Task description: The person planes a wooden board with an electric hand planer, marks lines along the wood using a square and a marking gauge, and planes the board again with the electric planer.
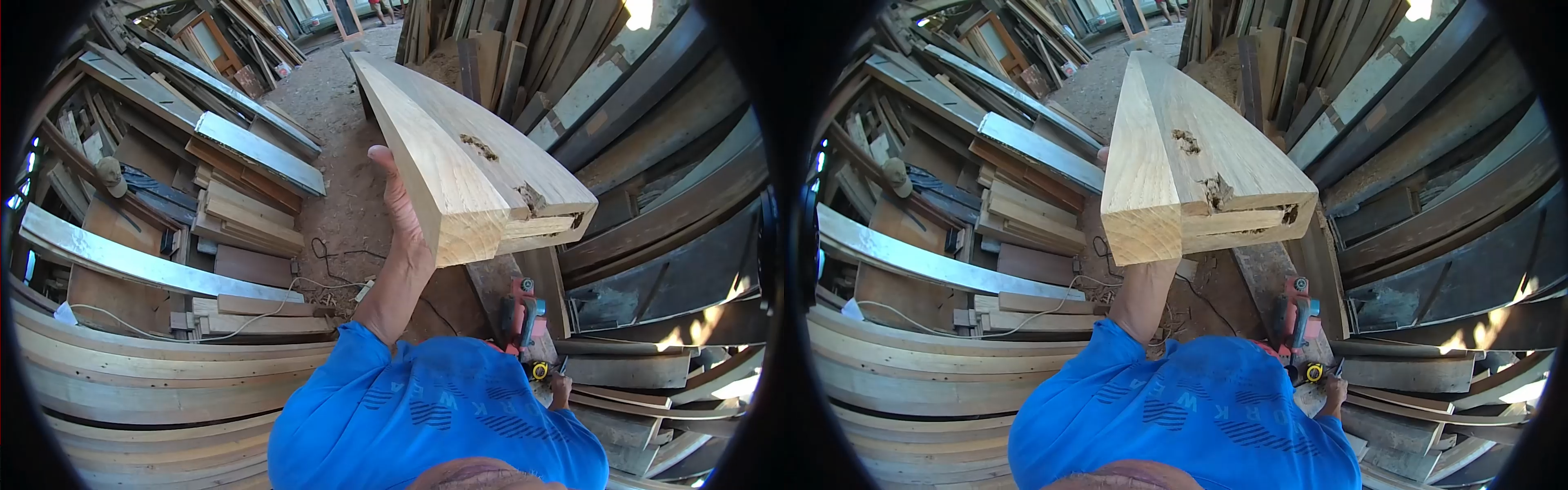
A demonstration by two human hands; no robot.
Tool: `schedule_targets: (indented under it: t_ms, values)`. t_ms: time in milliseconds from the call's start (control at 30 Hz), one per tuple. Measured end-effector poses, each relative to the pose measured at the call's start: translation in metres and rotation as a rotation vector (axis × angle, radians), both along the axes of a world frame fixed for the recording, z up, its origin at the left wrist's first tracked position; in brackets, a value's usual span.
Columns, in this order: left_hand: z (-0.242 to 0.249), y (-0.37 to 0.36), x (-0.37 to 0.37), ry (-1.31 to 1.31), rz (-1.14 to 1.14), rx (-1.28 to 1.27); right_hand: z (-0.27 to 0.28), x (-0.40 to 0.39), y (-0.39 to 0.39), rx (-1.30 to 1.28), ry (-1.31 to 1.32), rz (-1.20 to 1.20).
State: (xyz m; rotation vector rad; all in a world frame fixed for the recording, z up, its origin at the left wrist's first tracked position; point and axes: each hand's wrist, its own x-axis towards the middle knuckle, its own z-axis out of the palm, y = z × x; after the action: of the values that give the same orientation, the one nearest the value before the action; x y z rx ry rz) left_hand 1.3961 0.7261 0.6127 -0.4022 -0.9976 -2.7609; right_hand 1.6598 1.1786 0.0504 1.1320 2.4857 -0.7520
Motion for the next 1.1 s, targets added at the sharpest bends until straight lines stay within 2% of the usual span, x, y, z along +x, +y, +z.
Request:
schedule_targets:
  t_ms: [267,333,367,400,433,467,533,567,600,633,733,867,933,967,1000,1033,1067,1100]
  values:
    - [-0.015,0.008,-0.009,-0.005,-0.098,0.004,0.003,0.0,-0.005,0.212,-0.021,0.211]
    - [-0.027,0.008,-0.011,-0.013,-0.146,0.023,-0.011,0.001,0.005,0.343,-0.023,0.412]
    - [-0.036,0.006,-0.01,-0.02,-0.179,0.03,-0.029,0.001,0.018,0.361,-0.04,0.61]
    - [-0.046,0.005,-0.007,-0.028,-0.223,0.037,-0.045,0.001,0.024,0.219,-0.111,0.411]
    - [-0.056,0.002,-0.003,-0.043,-0.275,0.043,-0.04,0.005,0.021,0.187,-0.111,0.25]
    - [-0.066,0.002,-0.001,-0.06,-0.327,0.057,-0.061,0.017,0.025,0.281,-0.066,0.147]
    - [-0.084,0.005,0.007,-0.105,-0.432,0.077,0.004,0.026,0.0,0.29,0.09,-0.006]
    - [-0.093,0.009,0.01,-0.121,-0.472,0.091,0.004,0.031,0.011,0.248,0.093,0.13]
    - [-0.099,0.009,0.013,-0.129,-0.506,0.098,0.005,0.03,0.005,0.144,0.167,-0.194]
    - [-0.103,0.009,0.016,-0.139,-0.532,0.097,0.017,0.026,-0.001,0.067,0.157,-0.295]
    - [-0.117,0.022,0.013,-0.166,-0.572,0.107,0.05,0.016,-0.024,0.045,0.098,-0.257]
    - [-0.134,0.043,0.008,-0.249,-0.538,0.113,0.061,-0.007,-0.031,0.098,-0.18,-0.052]
    - [-0.145,0.034,0.016,-0.315,-0.48,0.098,0.088,-0.022,-0.043,0.054,-0.149,-0.161]
    - [-0.15,0.029,0.022,-0.349,-0.451,0.09,0.072,-0.026,-0.035,0.008,-0.162,-0.172]
    - [-0.16,0.024,0.024,-0.356,-0.311,0.016,0.087,-0.033,-0.036,-0.014,-0.206,-0.177]
    - [-0.157,0.017,0.027,-0.401,-0.267,-0.001,0.099,-0.039,-0.04,0.018,-0.205,-0.196]
    - [-0.154,0.009,0.029,-0.447,-0.223,-0.02,0.082,-0.038,-0.032,0.029,-0.182,-0.188]
    - [-0.155,0.0,0.037,-0.497,-0.227,-0.033,0.008,-0.02,-0.007,0.164,-0.071,-0.036]
